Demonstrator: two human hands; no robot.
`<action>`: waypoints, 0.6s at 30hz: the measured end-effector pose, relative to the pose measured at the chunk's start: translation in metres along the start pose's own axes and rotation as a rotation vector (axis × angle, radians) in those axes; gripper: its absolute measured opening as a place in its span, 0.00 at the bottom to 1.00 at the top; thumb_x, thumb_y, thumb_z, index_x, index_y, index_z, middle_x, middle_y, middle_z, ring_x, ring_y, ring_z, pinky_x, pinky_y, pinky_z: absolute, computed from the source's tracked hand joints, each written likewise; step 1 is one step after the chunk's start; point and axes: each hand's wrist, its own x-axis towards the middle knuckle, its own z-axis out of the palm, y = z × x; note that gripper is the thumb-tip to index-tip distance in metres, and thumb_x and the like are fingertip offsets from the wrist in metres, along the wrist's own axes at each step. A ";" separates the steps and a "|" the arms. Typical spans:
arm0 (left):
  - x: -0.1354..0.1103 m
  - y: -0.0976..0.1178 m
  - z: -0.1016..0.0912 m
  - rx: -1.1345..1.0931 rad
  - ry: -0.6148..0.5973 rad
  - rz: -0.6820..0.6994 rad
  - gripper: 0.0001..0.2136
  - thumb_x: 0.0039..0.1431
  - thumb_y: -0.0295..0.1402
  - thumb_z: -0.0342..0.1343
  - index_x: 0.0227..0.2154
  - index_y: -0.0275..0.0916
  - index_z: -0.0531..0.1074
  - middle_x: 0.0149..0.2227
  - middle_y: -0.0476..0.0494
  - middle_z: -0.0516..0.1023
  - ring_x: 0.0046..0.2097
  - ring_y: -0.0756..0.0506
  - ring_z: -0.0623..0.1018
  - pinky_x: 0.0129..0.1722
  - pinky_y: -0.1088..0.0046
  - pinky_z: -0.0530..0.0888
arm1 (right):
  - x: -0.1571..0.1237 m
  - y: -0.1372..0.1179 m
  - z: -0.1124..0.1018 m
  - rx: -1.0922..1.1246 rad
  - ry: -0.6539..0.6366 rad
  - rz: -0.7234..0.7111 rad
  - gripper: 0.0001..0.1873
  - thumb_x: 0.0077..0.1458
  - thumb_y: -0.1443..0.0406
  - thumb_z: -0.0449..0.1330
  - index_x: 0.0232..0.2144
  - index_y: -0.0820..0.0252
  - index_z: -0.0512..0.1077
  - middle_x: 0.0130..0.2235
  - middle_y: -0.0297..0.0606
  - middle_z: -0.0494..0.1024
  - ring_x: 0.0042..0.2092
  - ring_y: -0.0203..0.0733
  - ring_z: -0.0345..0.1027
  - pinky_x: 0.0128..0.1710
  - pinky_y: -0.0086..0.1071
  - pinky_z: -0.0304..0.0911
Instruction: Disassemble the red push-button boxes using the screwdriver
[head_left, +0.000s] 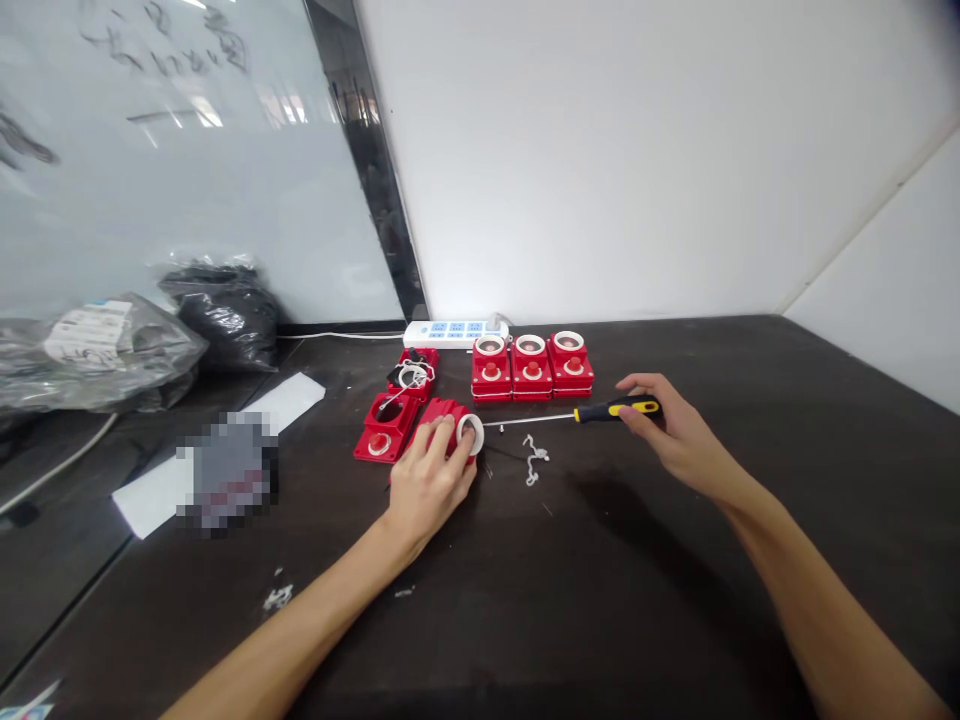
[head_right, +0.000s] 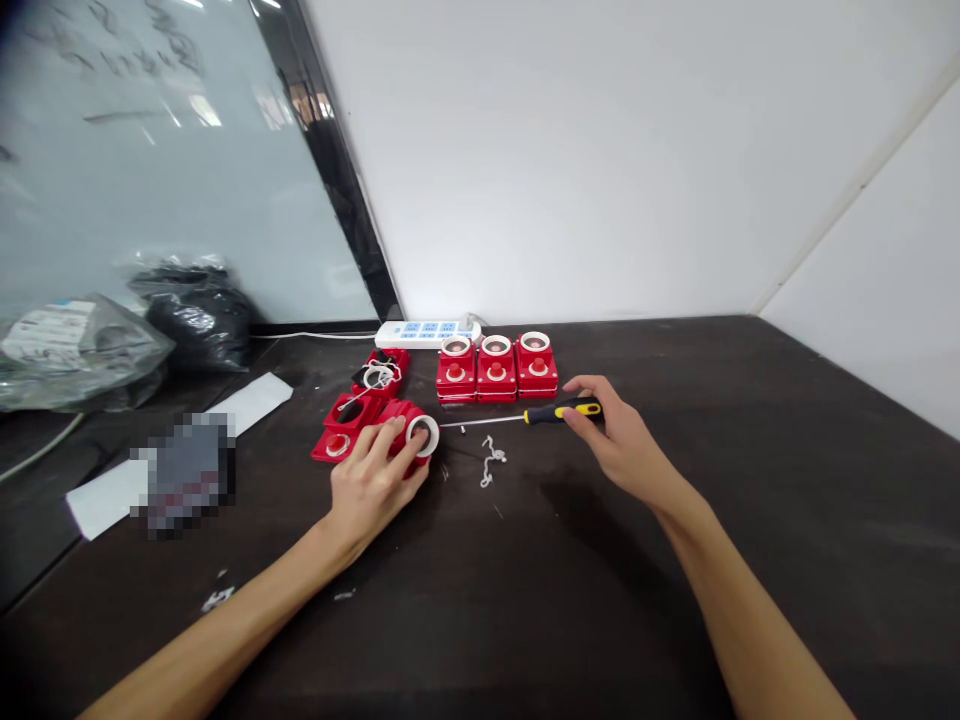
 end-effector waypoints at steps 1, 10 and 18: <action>0.000 0.000 0.000 0.003 0.004 -0.001 0.12 0.57 0.29 0.58 0.44 0.41 0.76 0.48 0.38 0.77 0.46 0.39 0.76 0.40 0.66 0.76 | 0.000 0.002 -0.001 0.019 -0.024 -0.014 0.17 0.62 0.55 0.55 0.50 0.56 0.66 0.41 0.38 0.74 0.35 0.40 0.67 0.38 0.36 0.64; 0.003 -0.001 0.002 0.023 -0.023 0.025 0.11 0.59 0.28 0.56 0.45 0.40 0.76 0.49 0.38 0.76 0.50 0.38 0.75 0.45 0.65 0.76 | -0.001 0.006 0.020 0.264 0.000 0.274 0.23 0.62 0.49 0.51 0.42 0.61 0.75 0.17 0.31 0.67 0.19 0.38 0.64 0.22 0.32 0.61; 0.004 0.012 0.010 0.022 -0.130 0.134 0.19 0.62 0.24 0.52 0.56 0.34 0.70 0.53 0.31 0.74 0.56 0.35 0.73 0.54 0.58 0.73 | 0.005 0.014 0.043 0.302 0.183 0.345 0.24 0.54 0.46 0.59 0.35 0.61 0.76 0.31 0.38 0.77 0.18 0.31 0.59 0.19 0.30 0.55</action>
